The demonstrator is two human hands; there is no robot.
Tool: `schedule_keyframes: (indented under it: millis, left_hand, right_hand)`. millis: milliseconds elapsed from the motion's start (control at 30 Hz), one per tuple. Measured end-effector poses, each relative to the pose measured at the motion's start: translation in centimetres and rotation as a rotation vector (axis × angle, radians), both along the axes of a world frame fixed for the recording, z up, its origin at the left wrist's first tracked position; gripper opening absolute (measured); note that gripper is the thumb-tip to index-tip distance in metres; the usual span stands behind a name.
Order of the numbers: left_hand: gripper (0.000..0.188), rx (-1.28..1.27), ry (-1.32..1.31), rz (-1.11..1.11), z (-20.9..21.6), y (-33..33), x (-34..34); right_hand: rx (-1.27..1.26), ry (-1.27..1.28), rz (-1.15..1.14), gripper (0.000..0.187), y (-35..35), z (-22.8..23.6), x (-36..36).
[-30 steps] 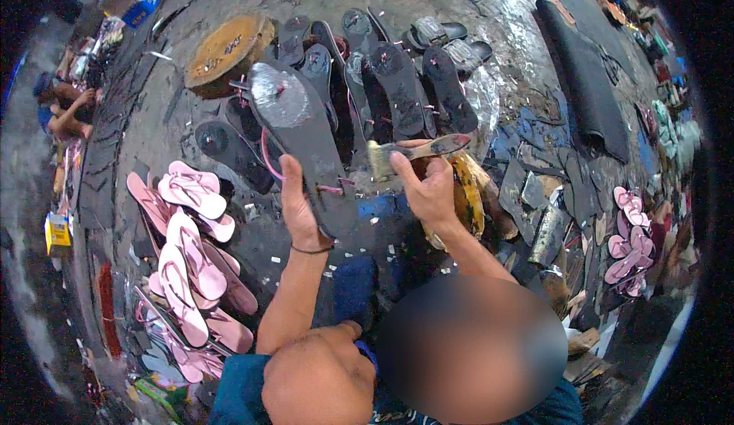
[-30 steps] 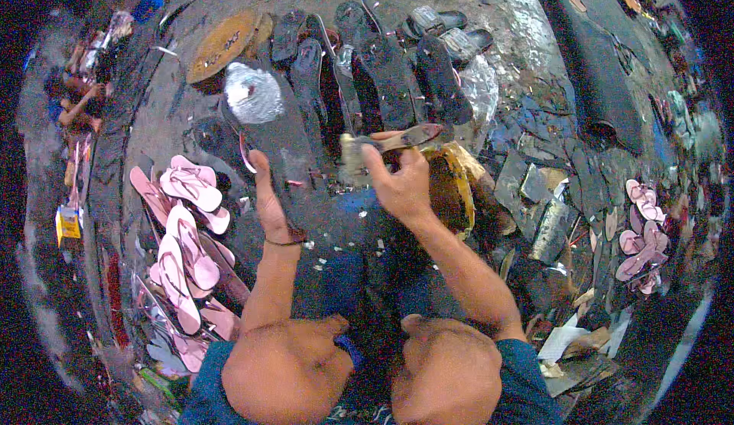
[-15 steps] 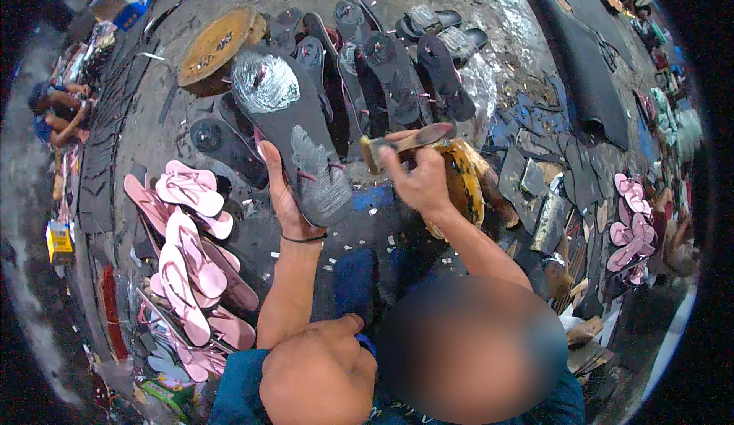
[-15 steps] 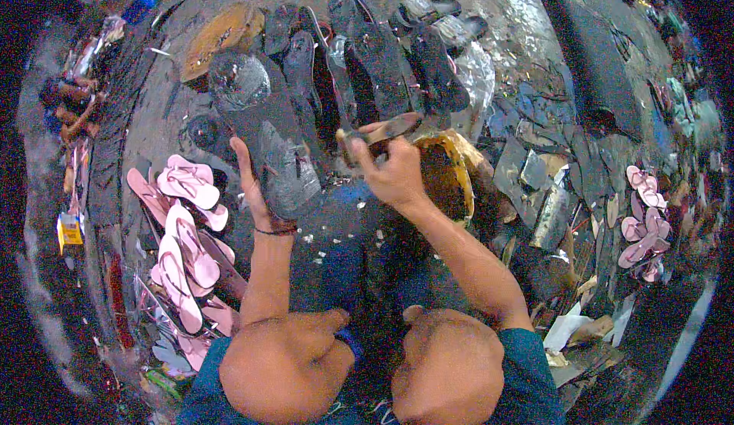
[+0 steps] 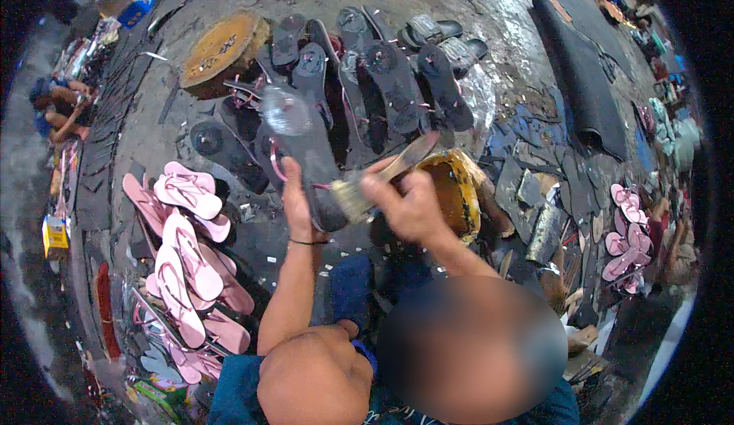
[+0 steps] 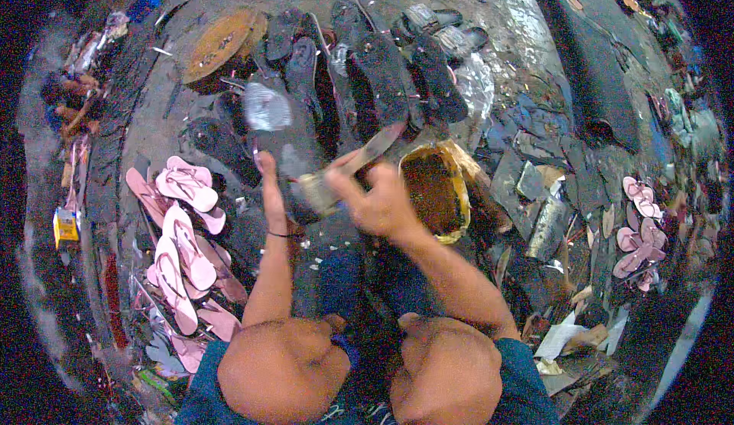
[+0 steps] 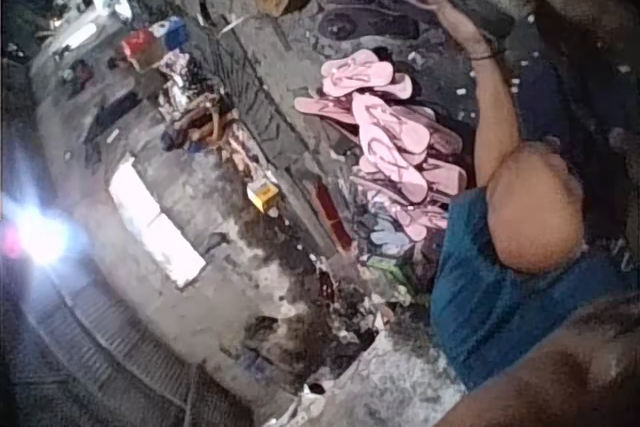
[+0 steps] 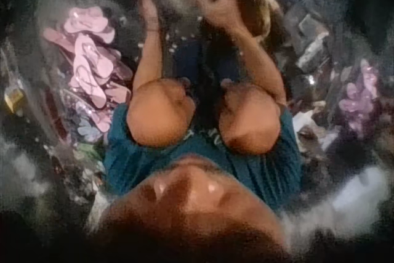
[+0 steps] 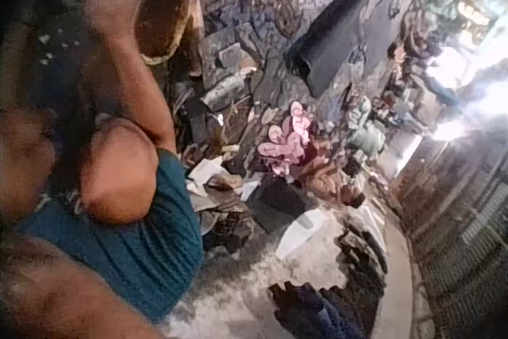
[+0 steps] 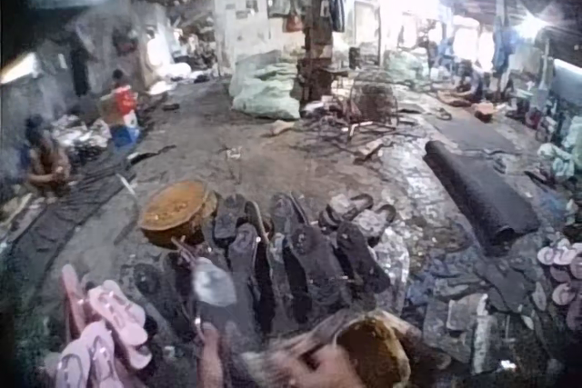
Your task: The person sits on the floor and repeatedly applies a brown adhesive to the soles of pink flip-flops using a brush. They pick up each flip-flop, spread the adhesive, and place it back down, continuing the process with multiple units.
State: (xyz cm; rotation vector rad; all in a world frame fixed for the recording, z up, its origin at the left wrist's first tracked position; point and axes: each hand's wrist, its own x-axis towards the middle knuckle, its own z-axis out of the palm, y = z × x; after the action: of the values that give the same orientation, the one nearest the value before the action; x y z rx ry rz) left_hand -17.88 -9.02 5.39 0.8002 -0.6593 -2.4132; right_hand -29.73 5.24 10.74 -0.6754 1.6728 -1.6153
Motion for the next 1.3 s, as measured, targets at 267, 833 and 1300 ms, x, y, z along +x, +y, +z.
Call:
schedule_keyframes:
  millis: [267,833,1300]
  left_hand:
    - [0.053,-0.012,0.086,-0.192,1.6,1.5,-3.5]
    - [0.043,-0.002,-0.283,-0.054,-5.2,1.6,7.4]
    - [0.029,-0.456,-0.738,0.684,-12.3,-30.4,22.3]
  right_hand:
    - [0.144,-0.122,-0.165,0.03,4.5,-4.9,-5.6]
    - [0.712,0.717,-0.398,0.036,16.2,-18.8,-29.3]
    - [0.361,0.442,-0.413,0.032,13.9,-2.6,-9.1]
